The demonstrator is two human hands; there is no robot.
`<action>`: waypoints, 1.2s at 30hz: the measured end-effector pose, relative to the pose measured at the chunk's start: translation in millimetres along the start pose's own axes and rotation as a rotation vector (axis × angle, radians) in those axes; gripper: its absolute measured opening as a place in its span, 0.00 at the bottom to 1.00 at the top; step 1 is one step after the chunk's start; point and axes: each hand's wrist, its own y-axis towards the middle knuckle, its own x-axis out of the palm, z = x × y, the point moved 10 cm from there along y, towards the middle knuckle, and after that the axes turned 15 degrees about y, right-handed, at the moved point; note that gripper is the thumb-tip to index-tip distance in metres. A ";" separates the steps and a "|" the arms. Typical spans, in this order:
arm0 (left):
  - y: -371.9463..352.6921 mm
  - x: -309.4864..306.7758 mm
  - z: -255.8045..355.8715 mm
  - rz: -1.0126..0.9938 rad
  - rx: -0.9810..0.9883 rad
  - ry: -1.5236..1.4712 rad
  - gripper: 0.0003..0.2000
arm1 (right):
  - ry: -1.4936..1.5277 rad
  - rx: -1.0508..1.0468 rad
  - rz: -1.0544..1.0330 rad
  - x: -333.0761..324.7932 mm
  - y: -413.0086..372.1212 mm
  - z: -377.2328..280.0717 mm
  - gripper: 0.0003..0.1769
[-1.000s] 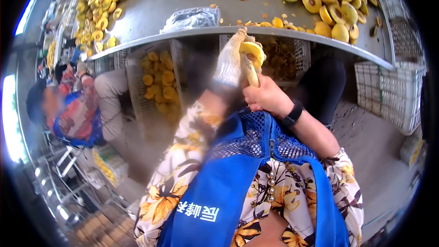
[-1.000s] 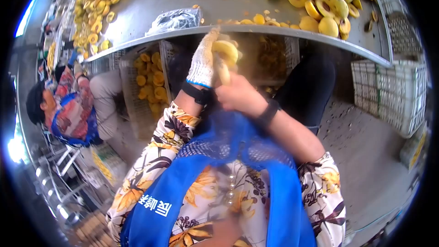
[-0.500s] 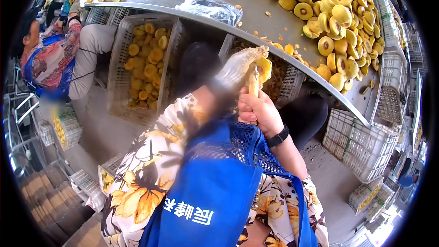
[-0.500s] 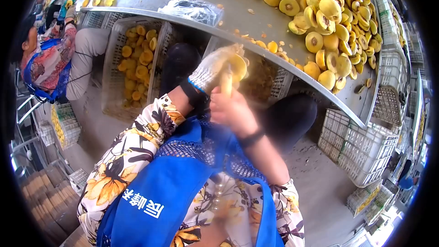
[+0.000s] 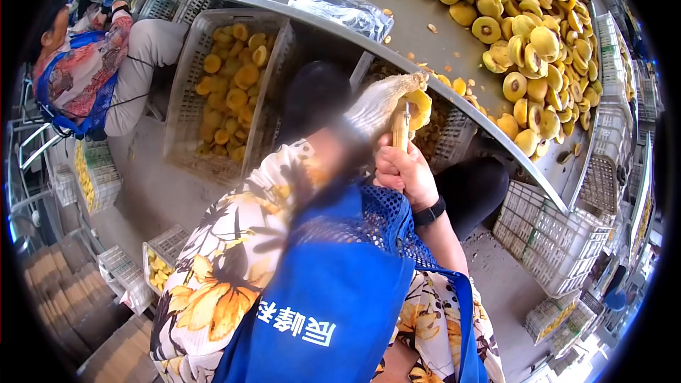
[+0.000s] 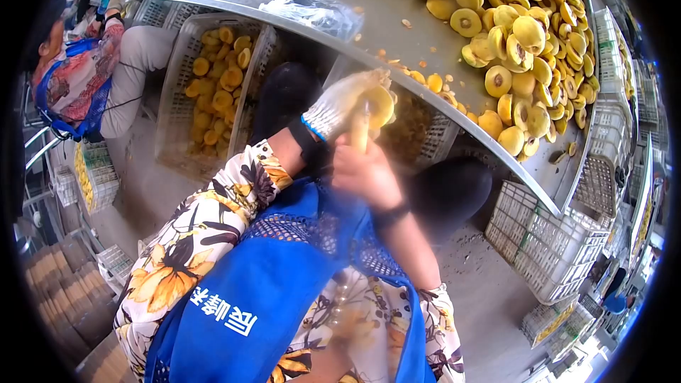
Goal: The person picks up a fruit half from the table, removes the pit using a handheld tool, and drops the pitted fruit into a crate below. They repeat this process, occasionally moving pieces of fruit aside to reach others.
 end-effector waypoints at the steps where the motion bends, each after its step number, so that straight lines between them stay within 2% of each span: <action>1: 3.9 2.3 -2.7 -0.068 0.005 -0.057 0.15 | -0.057 -0.035 0.006 -5.2 2.9 -1.4 0.05; 2: 7.1 5.0 -4.8 -0.136 0.005 -0.113 0.14 | -0.111 -0.076 0.010 -12.5 8.5 -1.5 0.06; 3: -18.6 38.1 21.7 -0.355 0.015 -0.157 0.13 | -0.164 -0.116 0.016 -15.0 11.4 -1.8 0.06; 4: -23.1 43.2 27.6 -0.381 0.028 -0.149 0.12 | -0.258 -0.260 0.041 -12.2 9.4 -9.8 0.06; 5: -27.7 48.3 33.4 -0.408 0.041 -0.142 0.12 | -0.762 -0.609 0.006 0.1 5.6 -25.6 0.06; 7: -7.6 12.4 24.0 -0.077 0.077 -0.017 0.13 | -0.738 -0.611 0.086 -10.7 9.1 -28.3 0.06; 8: -28.3 22.9 36.2 0.067 -0.001 -0.077 0.14 | -0.706 -0.601 0.133 -12.3 9.9 -31.4 0.05; 9: -28.3 19.0 48.4 0.089 0.114 -0.055 0.14 | -0.636 -0.557 0.193 -15.6 7.9 -35.1 0.06; 10: -27.7 13.8 57.7 0.113 0.230 -0.034 0.14 | -0.628 -0.624 0.210 -15.3 3.9 -44.4 0.06; 11: -30.2 7.4 66.9 0.112 0.304 0.088 0.18 | -0.556 -0.641 0.268 -19.5 -0.8 -51.9 0.06; 13: -44.8 5.1 92.4 0.138 0.456 0.325 0.25 | -0.565 -0.736 0.249 -24.1 -7.7 -68.9 0.06; 15: -59.5 12.5 86.0 0.101 0.234 -0.012 0.25 | -0.706 -0.838 0.290 -34.4 -13.7 -83.7 0.06; 16: -60.6 3.0 85.4 0.168 0.215 0.023 0.24 | -0.755 -0.825 0.329 -42.1 -12.9 -87.4 0.06; 19: -101.8 -0.4 112.9 0.383 0.310 0.107 0.24 | -0.657 -0.756 0.354 -57.1 -12.3 -90.7 0.06; 20: -113.7 -12.8 129.7 0.418 0.558 0.547 0.21 | -0.674 -0.777 0.356 -57.4 -14.0 -90.3 0.07; 21: -93.1 -47.5 111.6 0.262 0.323 -0.122 0.19 | -0.692 -0.808 0.373 -61.8 -19.6 -94.6 0.07; 22: -105.1 -61.2 121.8 0.235 0.264 -0.127 0.19 | -0.770 -0.822 0.351 -62.6 -19.4 -97.2 0.07; 23: -122.7 -88.0 139.4 0.333 0.333 0.028 0.19 | -0.846 -0.838 0.329 -63.4 -19.7 -99.5 0.07; 24: -156.0 -124.5 160.8 0.746 0.441 0.377 0.20 | -0.921 -0.857 0.307 -64.2 -20.6 -101.5 0.08; 25: -171.5 -138.8 182.5 0.971 0.328 0.917 0.20 | -0.833 -0.812 0.325 -68.0 -20.6 -99.3 0.08; 26: -188.3 -151.9 202.8 1.225 0.120 1.430 0.21 | -0.742 -0.770 0.345 -72.0 -21.0 -96.7 0.09; 27: -192.9 -124.3 219.8 1.292 0.204 1.798 0.19 | -0.650 -0.731 0.367 -75.9 -22.0 -93.4 0.09; 29: -168.1 -89.8 239.9 1.166 0.428 1.816 0.18 | -0.587 -0.719 0.352 -70.7 -24.9 -95.5 0.09; 31: -126.8 -10.5 234.9 0.990 0.599 1.749 0.14 | -0.673 -0.785 0.361 -74.2 -26.7 -99.8 0.09; 32: -98.7 30.1 224.4 0.786 0.738 1.842 0.13 | -0.708 -0.805 0.374 -73.4 -29.4 -101.8 0.09; 34: -36.7 109.6 188.8 0.382 0.895 1.847 0.10 | -0.635 -0.786 0.373 -67.9 -38.8 -103.4 0.09; 35: -5.1 143.6 163.5 0.269 1.012 2.065 0.10 | -0.616 -0.795 0.381 -67.7 -45.6 -104.8 0.09; 36: 27.0 163.2 139.1 0.207 0.636 2.224 0.11 | -0.599 -0.805 0.388 -68.6 -52.2 -106.8 0.08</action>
